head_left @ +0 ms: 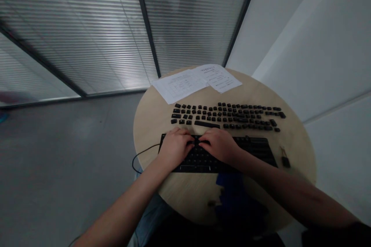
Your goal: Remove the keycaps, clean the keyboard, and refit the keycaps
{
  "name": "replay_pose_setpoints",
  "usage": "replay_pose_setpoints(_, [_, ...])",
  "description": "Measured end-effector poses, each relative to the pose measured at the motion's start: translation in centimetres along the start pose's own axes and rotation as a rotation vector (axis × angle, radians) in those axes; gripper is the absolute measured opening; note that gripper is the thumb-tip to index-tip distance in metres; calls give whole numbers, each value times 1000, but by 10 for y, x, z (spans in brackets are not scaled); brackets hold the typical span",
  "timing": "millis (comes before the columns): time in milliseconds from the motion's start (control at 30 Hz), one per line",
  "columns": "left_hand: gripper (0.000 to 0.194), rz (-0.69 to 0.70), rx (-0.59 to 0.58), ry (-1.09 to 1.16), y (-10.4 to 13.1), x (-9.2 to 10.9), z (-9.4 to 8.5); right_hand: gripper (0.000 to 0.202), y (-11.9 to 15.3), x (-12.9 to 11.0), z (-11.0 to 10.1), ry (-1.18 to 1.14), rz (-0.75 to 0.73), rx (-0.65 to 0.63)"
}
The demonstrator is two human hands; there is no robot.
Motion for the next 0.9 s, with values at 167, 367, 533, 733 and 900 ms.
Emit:
replay_pose_setpoints(167, [15,0,-6,-54,0,1,0,15,0,-9,3,71,-36,-48])
replay_pose_setpoints(367, [14,-12,6,-13,0,-4,2,14,4,-8,6,78,9,-30])
replay_pose_setpoints(533, [15,-15,-16,16,-4,-6,2,16,4,-6,8,45,22,-31])
replay_pose_setpoints(733, [15,-38,-13,-17,-2,-1,0,16,9,-7,9,60,27,32])
replay_pose_setpoints(900, [13,-43,-7,-78,1,10,-2,16,8,-10,10,110,18,-12])
Point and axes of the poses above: each hand's wrist, its own y-axis away from the middle knuckle, its own z-axis out of the palm, x = y × z, the point moved 8 cm from there along -y, towards the middle knuckle, and after that the axes turned 3 degrees about y, right-handed, at the moved point
